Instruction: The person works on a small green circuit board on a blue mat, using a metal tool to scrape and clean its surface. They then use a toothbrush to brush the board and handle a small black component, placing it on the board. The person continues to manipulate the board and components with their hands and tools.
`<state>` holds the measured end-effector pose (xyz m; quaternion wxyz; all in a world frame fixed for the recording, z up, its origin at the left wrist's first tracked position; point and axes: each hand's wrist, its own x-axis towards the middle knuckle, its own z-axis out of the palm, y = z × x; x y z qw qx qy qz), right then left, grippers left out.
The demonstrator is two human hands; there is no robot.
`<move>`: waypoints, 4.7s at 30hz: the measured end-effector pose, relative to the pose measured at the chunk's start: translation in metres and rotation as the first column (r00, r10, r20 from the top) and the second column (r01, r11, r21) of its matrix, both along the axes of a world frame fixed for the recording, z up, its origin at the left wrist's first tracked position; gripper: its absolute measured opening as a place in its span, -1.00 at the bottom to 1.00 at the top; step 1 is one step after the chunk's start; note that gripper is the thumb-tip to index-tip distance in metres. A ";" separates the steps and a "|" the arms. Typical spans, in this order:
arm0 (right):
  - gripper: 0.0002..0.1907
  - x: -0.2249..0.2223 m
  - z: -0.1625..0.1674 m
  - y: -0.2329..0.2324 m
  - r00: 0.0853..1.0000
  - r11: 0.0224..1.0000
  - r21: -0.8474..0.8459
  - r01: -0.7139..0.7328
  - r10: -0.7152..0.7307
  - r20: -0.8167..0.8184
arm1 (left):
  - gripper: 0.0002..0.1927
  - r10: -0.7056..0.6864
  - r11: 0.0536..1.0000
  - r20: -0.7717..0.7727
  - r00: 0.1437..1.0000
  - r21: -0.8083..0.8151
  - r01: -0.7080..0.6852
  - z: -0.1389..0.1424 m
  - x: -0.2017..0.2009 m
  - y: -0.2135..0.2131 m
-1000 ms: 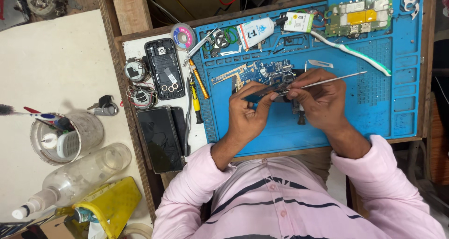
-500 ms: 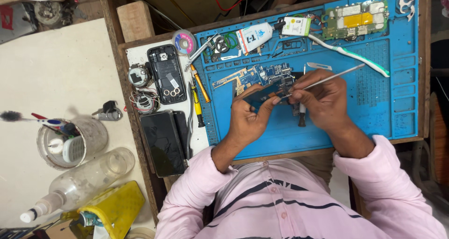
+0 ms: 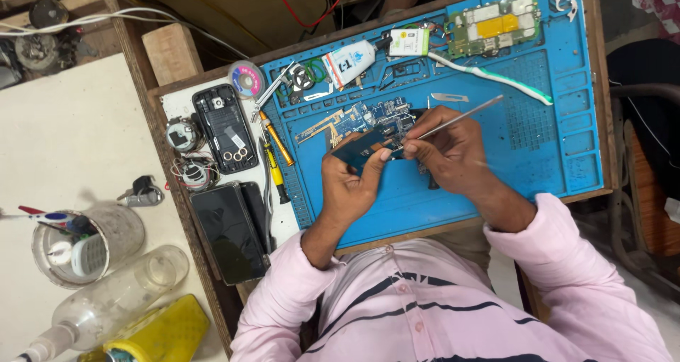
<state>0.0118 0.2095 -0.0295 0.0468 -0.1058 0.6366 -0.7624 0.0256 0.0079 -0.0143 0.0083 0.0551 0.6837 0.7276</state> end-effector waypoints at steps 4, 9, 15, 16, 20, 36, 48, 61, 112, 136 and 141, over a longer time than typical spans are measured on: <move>-0.87 -0.004 0.000 0.004 0.999 0.999 -0.052 -0.011 0.013 0.052 | -0.80 -0.004 0.994 0.131 0.991 0.105 -0.010 -0.009 0.005 0.004; -0.81 -0.007 0.002 0.009 0.993 0.982 -0.186 0.031 -0.010 0.116 | -0.79 -0.012 0.975 0.150 0.989 0.219 -0.021 -0.018 0.003 0.000; -0.80 -0.013 0.002 0.013 0.989 0.976 -0.191 0.100 -0.077 0.125 | -0.81 -0.015 0.957 0.196 0.980 0.286 -0.043 -0.018 -0.002 -0.003; -0.81 -0.012 0.001 0.012 0.991 0.981 -0.169 0.099 -0.081 0.109 | -0.79 -0.018 0.959 0.198 0.980 0.280 -0.039 -0.016 -0.002 -0.002; -0.81 -0.008 -0.003 0.011 0.990 0.987 -0.081 0.139 -0.138 0.019 | -0.68 -0.004 0.956 0.234 0.972 0.285 -0.065 -0.012 -0.005 -0.001; -0.85 -0.007 0.034 -0.002 0.907 0.917 0.385 0.104 0.071 -0.415 | -0.71 0.047 0.942 0.240 0.970 0.312 -0.122 -0.008 -0.006 -0.001; -0.90 -0.015 0.036 0.013 0.919 0.888 0.460 0.017 0.167 -0.357 | -0.66 0.052 0.966 0.328 0.943 0.222 -0.130 -0.011 -0.011 -0.002; -0.52 -0.092 0.084 0.104 0.889 0.340 0.828 0.445 -0.057 -0.454 | 0.19 0.063 0.988 0.170 0.983 -0.147 -0.038 0.028 -0.015 0.004; -0.85 -0.082 0.003 0.062 1.000 0.985 -0.170 -0.018 0.017 -0.008 | -0.07 0.146 0.589 -0.147 0.978 -0.782 -0.205 0.009 -0.025 0.000; -0.92 -0.077 0.049 0.064 0.813 0.679 0.580 0.449 -0.041 -0.580 | -0.42 0.027 0.999 0.121 0.992 0.040 -0.032 0.008 -0.020 -0.014; -0.66 -0.084 0.057 0.109 0.735 0.335 0.738 0.586 0.162 -0.658 | -0.38 0.141 0.990 -0.012 0.990 0.030 -0.141 0.003 -0.014 -0.011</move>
